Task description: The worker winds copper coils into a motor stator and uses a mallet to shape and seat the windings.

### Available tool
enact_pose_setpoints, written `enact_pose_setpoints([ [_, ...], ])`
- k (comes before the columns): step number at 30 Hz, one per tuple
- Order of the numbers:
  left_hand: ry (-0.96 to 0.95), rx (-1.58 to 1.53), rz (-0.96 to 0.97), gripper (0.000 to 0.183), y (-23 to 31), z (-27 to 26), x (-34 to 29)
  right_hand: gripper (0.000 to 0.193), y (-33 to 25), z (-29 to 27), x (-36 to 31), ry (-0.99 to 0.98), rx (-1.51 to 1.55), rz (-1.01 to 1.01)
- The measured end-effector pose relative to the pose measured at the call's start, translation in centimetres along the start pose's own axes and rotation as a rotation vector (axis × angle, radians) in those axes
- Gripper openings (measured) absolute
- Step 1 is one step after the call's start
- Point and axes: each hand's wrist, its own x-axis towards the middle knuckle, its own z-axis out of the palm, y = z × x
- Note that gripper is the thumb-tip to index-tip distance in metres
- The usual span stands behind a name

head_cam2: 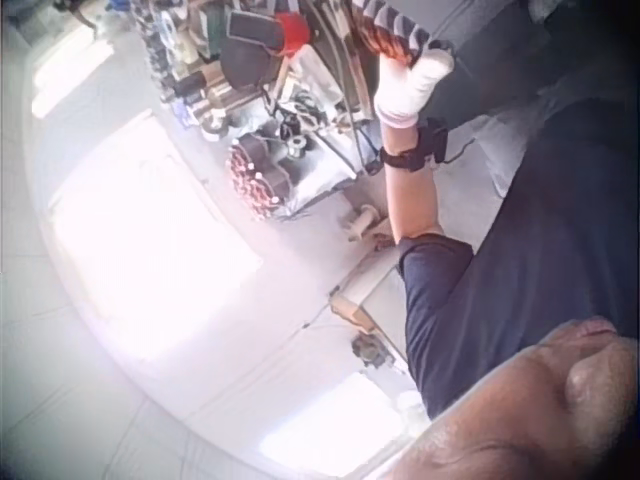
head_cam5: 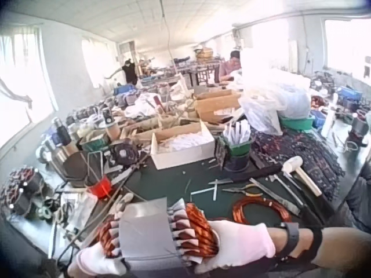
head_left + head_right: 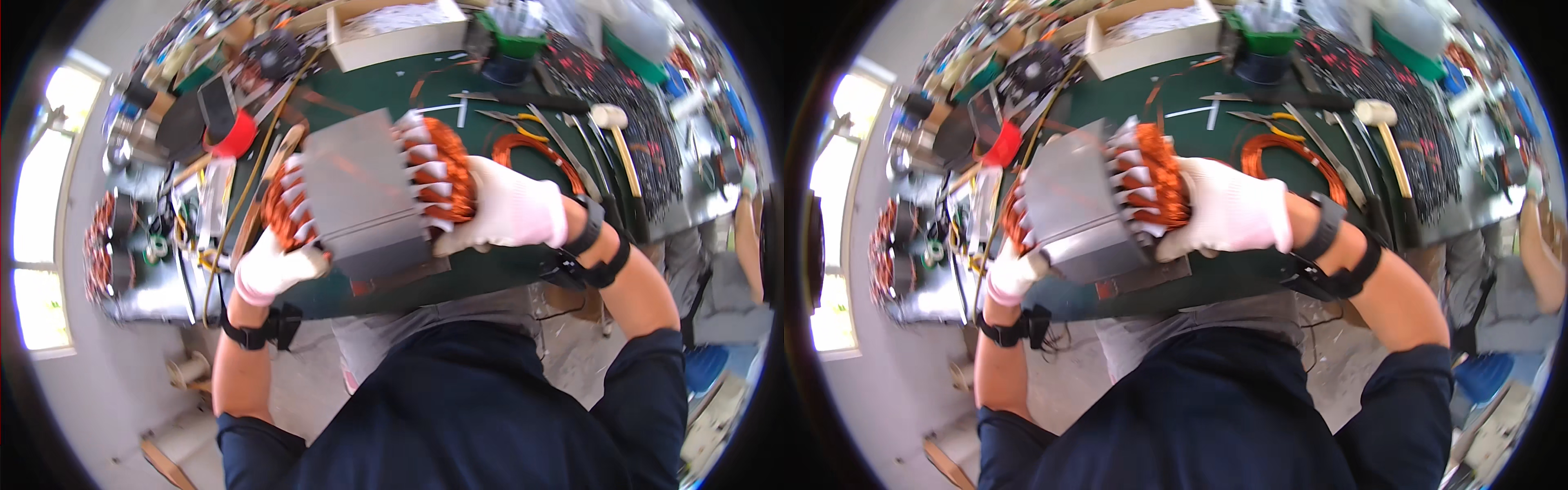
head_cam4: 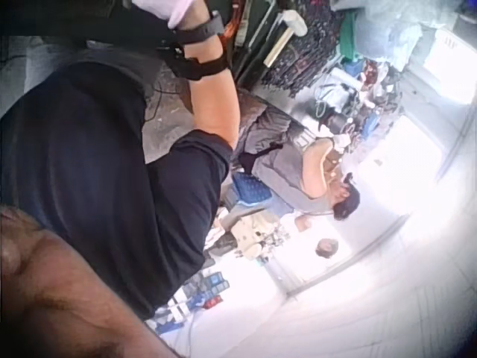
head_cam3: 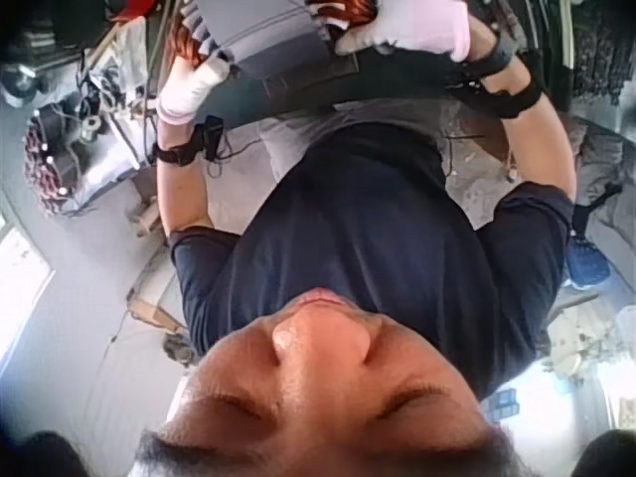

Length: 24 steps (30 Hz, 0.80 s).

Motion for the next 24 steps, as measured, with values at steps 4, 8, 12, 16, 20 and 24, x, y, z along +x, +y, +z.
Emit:
enact_pose_setpoints([
  [4,-0.030,-1.029,-0.343,0.091,3.1,-0.5,1.7,0.062,0.4,1.0,-0.7,0.196,-0.229,-0.013],
  [8,0.237,-0.933,-0.297,0.069,5.2,1.0,2.4,0.064,3.4,1.2,-0.3,0.467,-0.820,-0.464],
  [12,0.399,-0.654,-0.387,0.073,5.4,2.8,0.7,0.066,4.0,2.6,-0.1,0.570,-0.787,-0.457],
  [16,0.315,-0.774,-0.382,0.095,5.9,2.5,-0.8,0.061,3.5,3.3,-0.3,0.630,-0.718,-0.421],
  [20,0.230,-0.639,-0.620,0.092,6.5,2.3,0.0,0.065,4.1,2.8,-0.3,0.626,-0.651,-0.354],
  [24,0.462,-0.559,-0.436,0.085,5.4,4.3,-0.7,0.073,4.4,2.7,-0.4,0.630,-0.660,-0.451],
])
